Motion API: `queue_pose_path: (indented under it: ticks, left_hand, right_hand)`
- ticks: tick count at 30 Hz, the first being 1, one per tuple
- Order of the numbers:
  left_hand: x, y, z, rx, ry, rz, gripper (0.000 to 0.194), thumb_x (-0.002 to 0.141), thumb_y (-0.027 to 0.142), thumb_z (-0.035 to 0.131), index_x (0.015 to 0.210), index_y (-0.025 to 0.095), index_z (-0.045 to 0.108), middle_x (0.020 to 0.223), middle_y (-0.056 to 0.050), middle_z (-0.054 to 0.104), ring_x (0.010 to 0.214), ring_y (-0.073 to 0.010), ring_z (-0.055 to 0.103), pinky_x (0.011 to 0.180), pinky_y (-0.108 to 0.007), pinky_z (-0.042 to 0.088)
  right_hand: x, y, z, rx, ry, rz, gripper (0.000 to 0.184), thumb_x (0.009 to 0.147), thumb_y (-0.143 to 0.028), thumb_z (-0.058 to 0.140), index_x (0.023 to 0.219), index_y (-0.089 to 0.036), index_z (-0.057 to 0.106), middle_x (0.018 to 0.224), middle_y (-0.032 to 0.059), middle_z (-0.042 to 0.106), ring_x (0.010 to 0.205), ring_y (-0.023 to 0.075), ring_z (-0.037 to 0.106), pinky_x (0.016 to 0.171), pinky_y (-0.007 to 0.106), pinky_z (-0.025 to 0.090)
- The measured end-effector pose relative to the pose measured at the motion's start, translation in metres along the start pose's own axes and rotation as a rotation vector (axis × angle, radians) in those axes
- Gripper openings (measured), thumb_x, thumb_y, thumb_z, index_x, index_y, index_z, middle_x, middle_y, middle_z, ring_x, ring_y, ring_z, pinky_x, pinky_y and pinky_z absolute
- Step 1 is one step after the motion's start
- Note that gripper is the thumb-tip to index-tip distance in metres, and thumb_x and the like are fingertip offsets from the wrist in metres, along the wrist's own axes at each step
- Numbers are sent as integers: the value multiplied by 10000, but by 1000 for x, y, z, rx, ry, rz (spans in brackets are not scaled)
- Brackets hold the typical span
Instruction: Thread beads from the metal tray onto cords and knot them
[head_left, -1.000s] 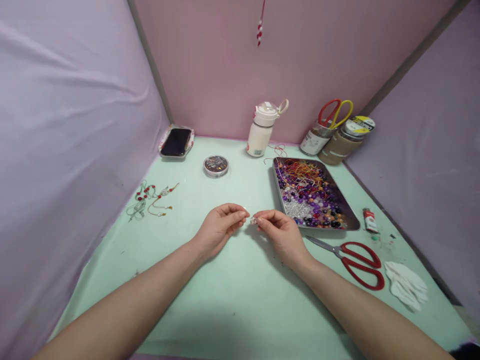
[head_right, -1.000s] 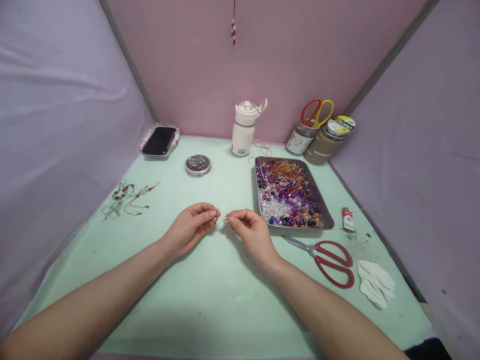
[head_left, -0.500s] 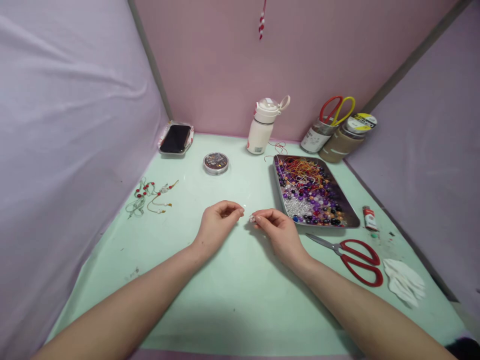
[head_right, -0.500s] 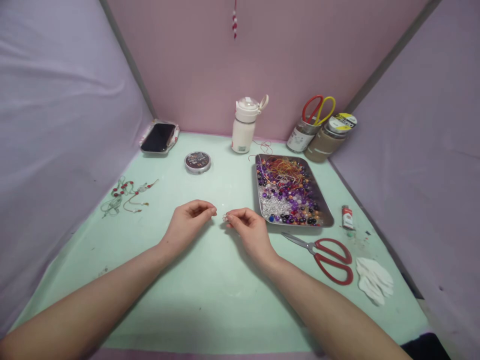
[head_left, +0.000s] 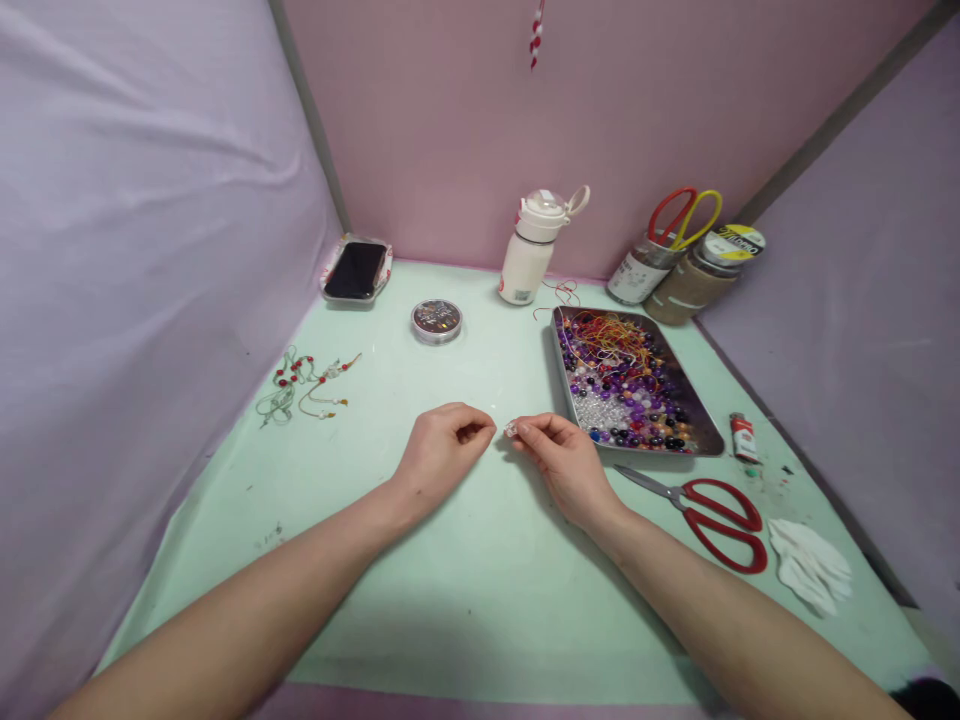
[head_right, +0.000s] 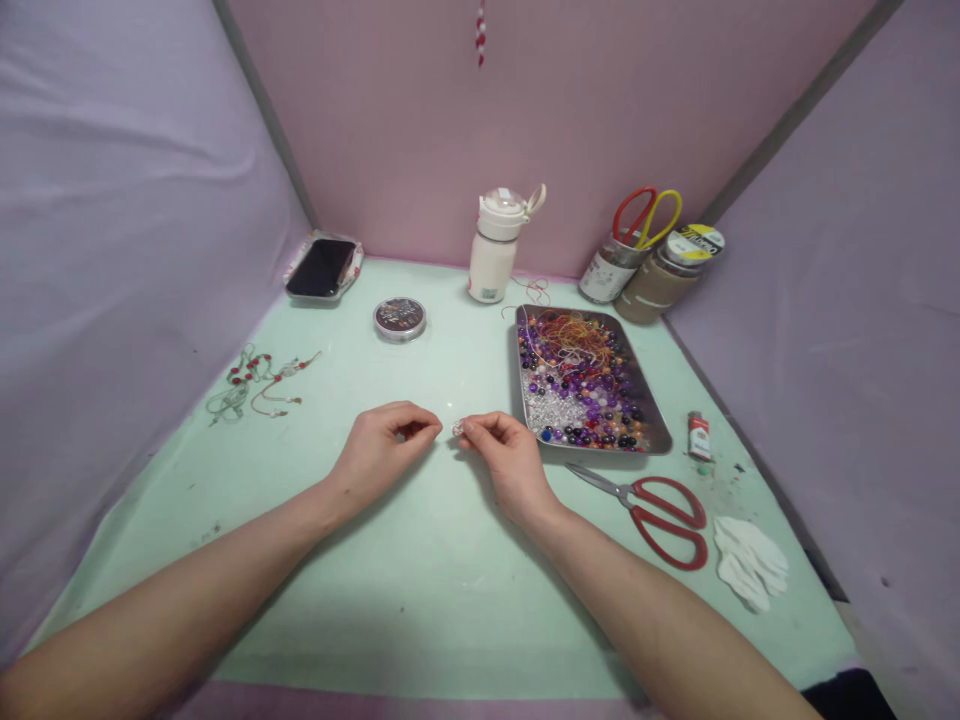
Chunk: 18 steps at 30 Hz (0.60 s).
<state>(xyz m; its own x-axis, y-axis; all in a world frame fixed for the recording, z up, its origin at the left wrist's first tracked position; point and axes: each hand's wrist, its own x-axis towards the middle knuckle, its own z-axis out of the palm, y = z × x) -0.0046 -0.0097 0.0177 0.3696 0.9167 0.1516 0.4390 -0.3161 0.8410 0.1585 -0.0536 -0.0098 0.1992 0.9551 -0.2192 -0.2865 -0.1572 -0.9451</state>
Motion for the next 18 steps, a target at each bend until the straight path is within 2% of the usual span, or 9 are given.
queue_pose_path:
  ticks: [8,18]
  left_hand:
    - [1,-4,-1,20,-22,66,170,750,124,566,716,204,712,706,-18,673,647,-140,576,640,-258,417]
    - [-1,-5,-1,79,-28,132,181,803,139,543,733,200,699,744,-26,662,680,-139,571,655,-259,418]
  right_hand:
    - [-2,-1,1,-18,-3,-13,219,697,-374,762,762,-178,690,830,47,686,776,158,611,808,335,494]
    - [-3,-2,3,2,14,1,191,685,-343,775,741,-180,694,816,29,680,783,142,609,789,299,486]
